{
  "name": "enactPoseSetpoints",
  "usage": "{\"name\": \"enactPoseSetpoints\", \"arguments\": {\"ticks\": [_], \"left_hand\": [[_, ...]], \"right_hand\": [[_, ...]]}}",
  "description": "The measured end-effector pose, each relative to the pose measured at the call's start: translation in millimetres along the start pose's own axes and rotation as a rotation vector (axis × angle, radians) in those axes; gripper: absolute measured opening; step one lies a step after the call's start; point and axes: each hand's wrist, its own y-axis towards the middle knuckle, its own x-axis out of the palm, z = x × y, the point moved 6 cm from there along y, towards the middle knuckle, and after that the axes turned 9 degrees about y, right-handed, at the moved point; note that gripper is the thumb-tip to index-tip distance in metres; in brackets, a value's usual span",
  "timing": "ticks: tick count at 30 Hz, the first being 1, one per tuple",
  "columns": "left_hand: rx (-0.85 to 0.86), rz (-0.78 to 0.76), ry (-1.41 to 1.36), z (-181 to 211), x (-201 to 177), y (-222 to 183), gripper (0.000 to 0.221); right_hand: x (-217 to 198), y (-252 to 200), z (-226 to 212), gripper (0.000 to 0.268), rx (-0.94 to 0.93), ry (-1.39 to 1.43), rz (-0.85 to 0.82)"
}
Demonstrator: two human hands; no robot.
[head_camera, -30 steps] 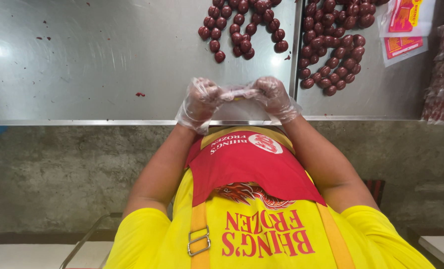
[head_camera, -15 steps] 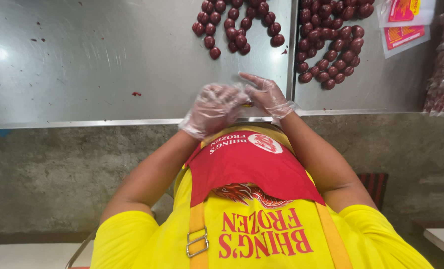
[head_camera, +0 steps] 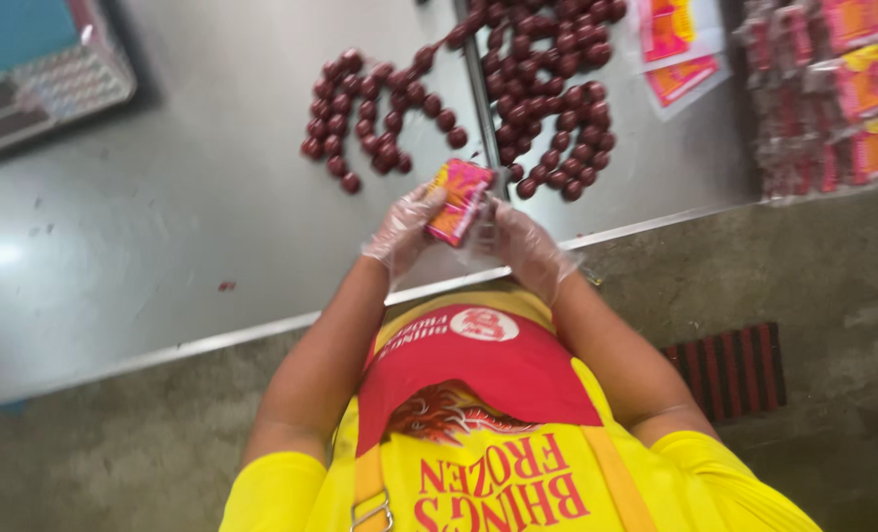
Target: The person places pieces of sausage into plastic bags by hand, folds the top of each bag, and stacks the completed packages on a pile.
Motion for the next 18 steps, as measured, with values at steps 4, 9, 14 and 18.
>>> {"name": "enactPoseSetpoints", "arguments": {"ticks": [4,9,14,18], "left_hand": [[0.216,-0.145,0.192,13.5,88.7,34.4,0.077],[0.286,-0.205,0.541,21.8,157.2,47.3,0.094],[-0.004,-0.442,0.487,0.9,158.2,35.0,0.078],[-0.005,-0.232,0.596,-12.5,114.3,35.9,0.066]], "right_hand": [[-2.6,-6.3,-45.1,0.057,-0.352,0.222,0.155],[-33.2,-20.3,-103.1,0.056,-0.347,0.402,0.100],[-72.3,-41.8,-164.6,0.058,-0.504,0.571,-0.032],[-124.7,-86.8,-254.9,0.062,-0.788,0.473,-0.042]]}}
